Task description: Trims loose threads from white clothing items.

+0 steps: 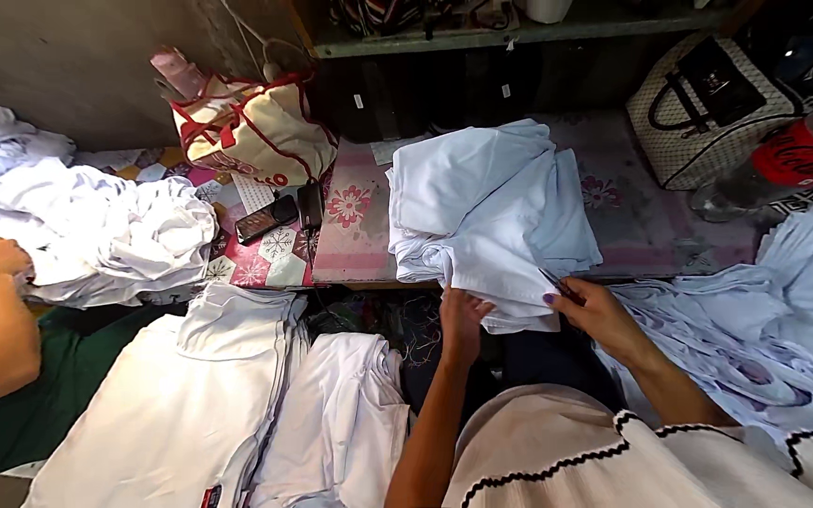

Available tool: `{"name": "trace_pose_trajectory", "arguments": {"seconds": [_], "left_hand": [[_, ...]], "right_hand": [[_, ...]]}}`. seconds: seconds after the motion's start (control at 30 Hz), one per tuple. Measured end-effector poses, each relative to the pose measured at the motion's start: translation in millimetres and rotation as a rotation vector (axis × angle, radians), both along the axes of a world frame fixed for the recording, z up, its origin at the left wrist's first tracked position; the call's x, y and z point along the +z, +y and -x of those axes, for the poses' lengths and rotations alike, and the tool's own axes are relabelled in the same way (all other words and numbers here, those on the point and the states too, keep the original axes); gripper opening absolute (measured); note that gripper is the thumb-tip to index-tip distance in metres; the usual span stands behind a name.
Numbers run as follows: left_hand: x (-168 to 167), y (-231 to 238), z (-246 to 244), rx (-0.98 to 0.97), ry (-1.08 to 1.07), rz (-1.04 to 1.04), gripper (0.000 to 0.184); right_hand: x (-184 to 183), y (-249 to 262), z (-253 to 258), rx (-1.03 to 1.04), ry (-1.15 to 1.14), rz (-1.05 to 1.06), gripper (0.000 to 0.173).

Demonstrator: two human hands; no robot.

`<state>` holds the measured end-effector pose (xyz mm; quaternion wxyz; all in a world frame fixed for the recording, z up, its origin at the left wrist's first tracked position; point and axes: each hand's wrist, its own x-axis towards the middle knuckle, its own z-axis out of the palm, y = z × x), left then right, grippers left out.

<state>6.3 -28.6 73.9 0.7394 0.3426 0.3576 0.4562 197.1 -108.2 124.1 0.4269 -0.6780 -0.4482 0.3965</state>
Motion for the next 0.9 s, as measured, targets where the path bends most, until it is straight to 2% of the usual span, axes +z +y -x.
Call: {"name": "trace_pose_trajectory", "arguments": {"seconds": [0.03, 0.07, 0.1, 0.17, 0.23, 0.3, 0.37, 0.47, 0.57, 0.63, 0.7, 0.77, 0.83, 0.9], "left_hand": [[15, 9, -6, -0.097, -0.051, 0.067, 0.039], [33, 21, -9, -0.151, -0.087, 0.048, 0.043], [50, 36, -7, -0.161, -0.132, -0.041, 0.045], [81, 72, 18, -0.103, -0.182, -0.324, 0.045], [106, 100, 50, 0.075, -0.007, -0.565, 0.059], [97, 107, 66, 0.293, 0.22, -0.611, 0.056], [58, 105, 71, 0.372, 0.448, -0.508, 0.045], [-7, 108, 66, 0.323, 0.684, -0.305, 0.049], [-35, 123, 54, 0.268, 0.765, -0.198, 0.051], [-32, 138, 49, 0.244, 0.841, -0.203, 0.044], [-23, 154, 46, 0.222, 0.908, -0.291, 0.04], [-11, 168, 40, 0.223, 0.954, -0.411, 0.037], [11, 178, 33, 0.202, 1.028, -0.433, 0.036], [25, 186, 24, 0.229, 1.064, -0.432, 0.039]], "right_hand": [[12, 9, 4, -0.017, 0.105, -0.066, 0.011], [23, 20, 8, -0.04, 0.184, -0.159, 0.006], [32, 31, 10, -0.063, 0.233, -0.266, 0.003], [48, 44, 11, -0.061, 0.251, -0.436, 0.017], [57, 52, 10, -0.038, 0.15, -0.531, 0.021], [48, 57, 3, -0.043, 0.018, -0.535, 0.021], [34, 73, -14, -0.082, -0.163, -0.465, 0.024], [14, 111, -55, -0.257, -0.372, -0.316, 0.03], [-14, 150, -80, -0.394, -0.391, -0.047, 0.054], [-40, 178, -82, -0.343, -0.257, 0.031, 0.062], [-52, 203, -74, -0.358, -0.14, -0.034, 0.057], [-42, 221, -64, -0.42, -0.123, -0.107, 0.048], [-19, 239, -62, -0.453, -0.184, -0.136, 0.04], [-11, 261, -71, -0.429, -0.266, -0.152, 0.036]]}}
